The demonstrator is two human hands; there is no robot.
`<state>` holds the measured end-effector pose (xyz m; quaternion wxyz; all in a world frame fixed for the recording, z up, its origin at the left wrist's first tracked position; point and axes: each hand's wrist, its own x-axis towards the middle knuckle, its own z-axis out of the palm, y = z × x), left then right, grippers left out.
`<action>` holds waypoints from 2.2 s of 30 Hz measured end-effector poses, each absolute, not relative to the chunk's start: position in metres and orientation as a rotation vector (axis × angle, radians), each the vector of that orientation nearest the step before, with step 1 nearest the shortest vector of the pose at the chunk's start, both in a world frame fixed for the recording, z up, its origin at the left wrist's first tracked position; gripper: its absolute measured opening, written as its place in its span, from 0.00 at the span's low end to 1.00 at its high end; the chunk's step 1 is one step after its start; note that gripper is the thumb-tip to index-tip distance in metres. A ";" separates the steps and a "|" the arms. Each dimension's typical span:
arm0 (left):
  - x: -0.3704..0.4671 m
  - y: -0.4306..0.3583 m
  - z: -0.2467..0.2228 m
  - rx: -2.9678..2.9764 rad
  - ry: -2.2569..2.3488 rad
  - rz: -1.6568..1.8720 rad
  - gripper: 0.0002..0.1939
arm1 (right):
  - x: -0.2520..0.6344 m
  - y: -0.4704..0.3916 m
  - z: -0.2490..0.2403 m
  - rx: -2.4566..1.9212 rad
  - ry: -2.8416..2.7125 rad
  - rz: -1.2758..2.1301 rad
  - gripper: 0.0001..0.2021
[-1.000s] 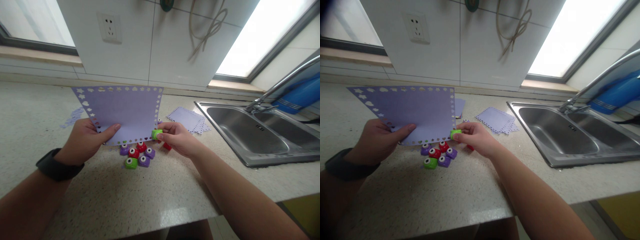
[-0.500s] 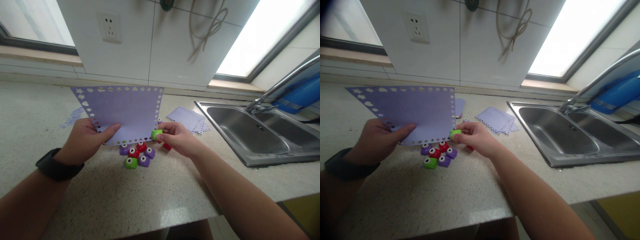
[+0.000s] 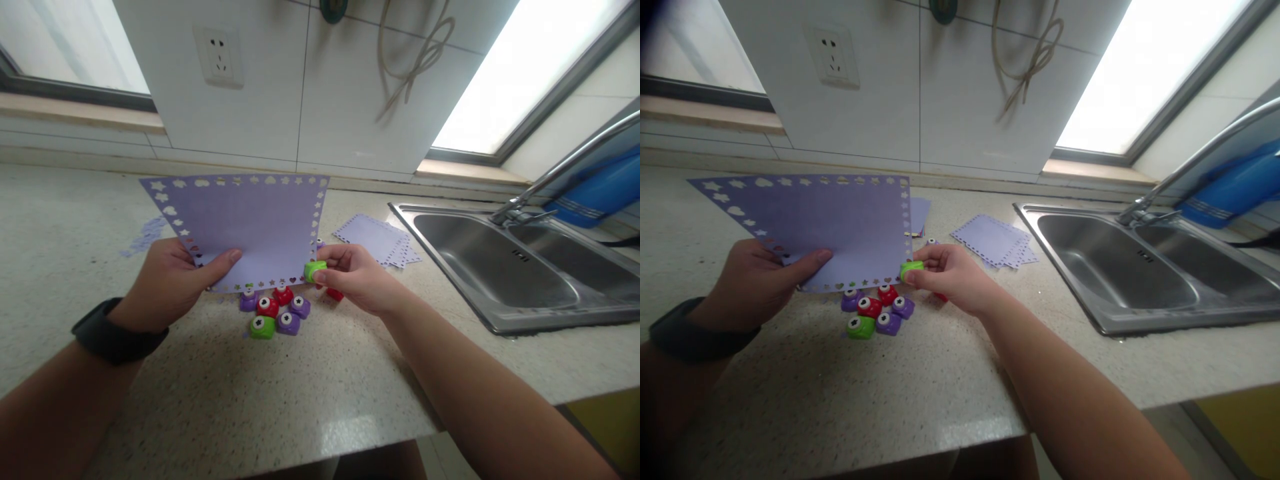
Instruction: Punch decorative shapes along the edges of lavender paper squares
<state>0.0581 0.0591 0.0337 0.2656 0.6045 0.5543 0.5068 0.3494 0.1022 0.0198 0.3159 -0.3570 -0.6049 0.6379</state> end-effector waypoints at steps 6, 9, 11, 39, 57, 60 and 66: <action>0.057 0.059 0.033 1.661 1.524 1.354 0.07 | 0.346 0.101 0.020 -0.944 -1.559 1.684 0.17; 0.057 0.060 0.033 1.672 1.525 1.350 0.07 | 0.343 0.100 0.021 -0.921 -1.505 1.693 0.17; 0.057 0.060 0.032 1.681 1.519 1.350 0.06 | 0.342 0.099 0.022 -0.900 -1.479 1.707 0.18; 0.059 0.056 0.041 1.627 1.541 1.318 0.07 | 0.342 0.099 0.025 -0.884 -1.504 1.708 0.18; 0.057 0.059 0.032 1.704 1.535 1.358 0.05 | 0.341 0.098 0.025 -0.908 -1.494 1.699 0.19; 0.056 0.059 0.032 1.704 1.526 1.358 0.05 | 0.341 0.098 0.025 -0.888 -1.483 1.707 0.18; 0.054 0.061 0.029 1.705 1.537 1.375 0.05 | 0.340 0.098 0.028 -0.880 -1.444 1.718 0.18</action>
